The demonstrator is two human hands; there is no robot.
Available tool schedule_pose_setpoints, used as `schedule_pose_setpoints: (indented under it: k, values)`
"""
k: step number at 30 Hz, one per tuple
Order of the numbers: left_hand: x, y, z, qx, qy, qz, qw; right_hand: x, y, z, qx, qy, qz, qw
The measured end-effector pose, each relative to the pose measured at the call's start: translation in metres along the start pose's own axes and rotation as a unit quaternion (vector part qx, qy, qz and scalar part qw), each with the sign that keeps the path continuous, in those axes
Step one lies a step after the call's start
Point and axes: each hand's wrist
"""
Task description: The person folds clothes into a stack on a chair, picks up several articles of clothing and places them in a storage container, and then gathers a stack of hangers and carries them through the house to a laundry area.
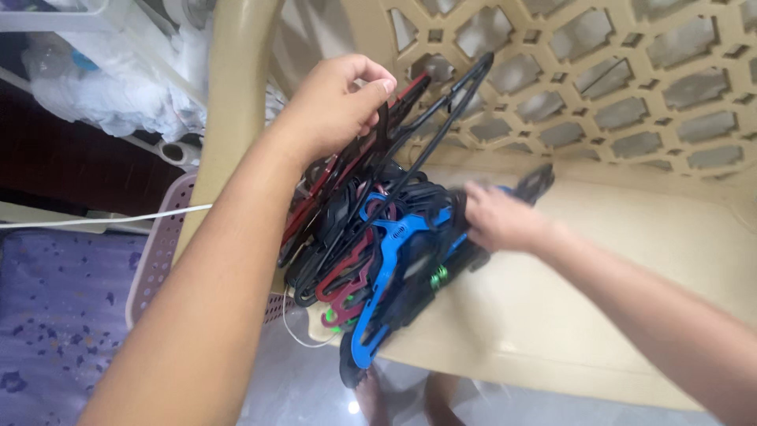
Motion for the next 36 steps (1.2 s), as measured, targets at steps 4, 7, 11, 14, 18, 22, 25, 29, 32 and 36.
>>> schedule_pose_setpoints:
  k: [4, 7, 11, 14, 18, 22, 25, 29, 32, 36]
  values:
    - [0.023, 0.017, 0.013, -0.010, -0.044, -0.049, 0.998, -0.077, 0.008, -0.030, -0.116, 0.079, 0.116, 0.983]
    - [0.026, 0.015, 0.026, 0.034, -0.013, -0.039, 0.999, -0.118, 0.022, -0.054, -0.136, 0.060, 0.173, 0.974]
    - [0.020, 0.011, 0.053, 0.044, 0.005, -0.042, 0.998, -0.140, 0.037, -0.075, -0.102, 0.053, 0.216, 0.970]
    - [0.002, 0.011, 0.062, -0.027, -0.086, -0.013, 0.996, -0.146, 0.049, -0.082, -0.116, -0.057, 0.214, 0.968]
    - [-0.012, 0.004, 0.050, 0.021, -0.127, -0.062, 0.990, -0.146, 0.046, -0.103, -0.192, -0.092, 0.273, 0.938]
    - [-0.011, -0.008, 0.040, 0.004, -0.124, -0.045, 0.991, -0.107, 0.022, -0.101, -0.238, -0.051, 0.427, 0.871]
    - [-0.023, -0.016, 0.026, -0.010, -0.095, -0.020, 0.995, -0.036, 0.024, -0.084, 0.022, 0.263, 0.293, 0.919]
    - [-0.024, -0.020, 0.011, -0.017, -0.107, -0.037, 0.993, 0.044, 0.051, -0.049, 0.043, 0.080, 0.151, 0.984]
    - [-0.016, -0.019, 0.008, -0.015, -0.121, -0.049, 0.991, 0.080, 0.062, -0.033, 0.070, 0.016, 0.079, 0.994]
    - [-0.016, -0.025, 0.005, -0.003, -0.128, -0.063, 0.990, 0.078, 0.064, -0.020, 0.078, -0.030, 0.035, 0.996]
Point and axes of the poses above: each hand's wrist, its own y-axis towards the middle knuckle, its own x-axis out of the palm, z = x × y, and after that the axes turned 15 degrees about y, right-handed
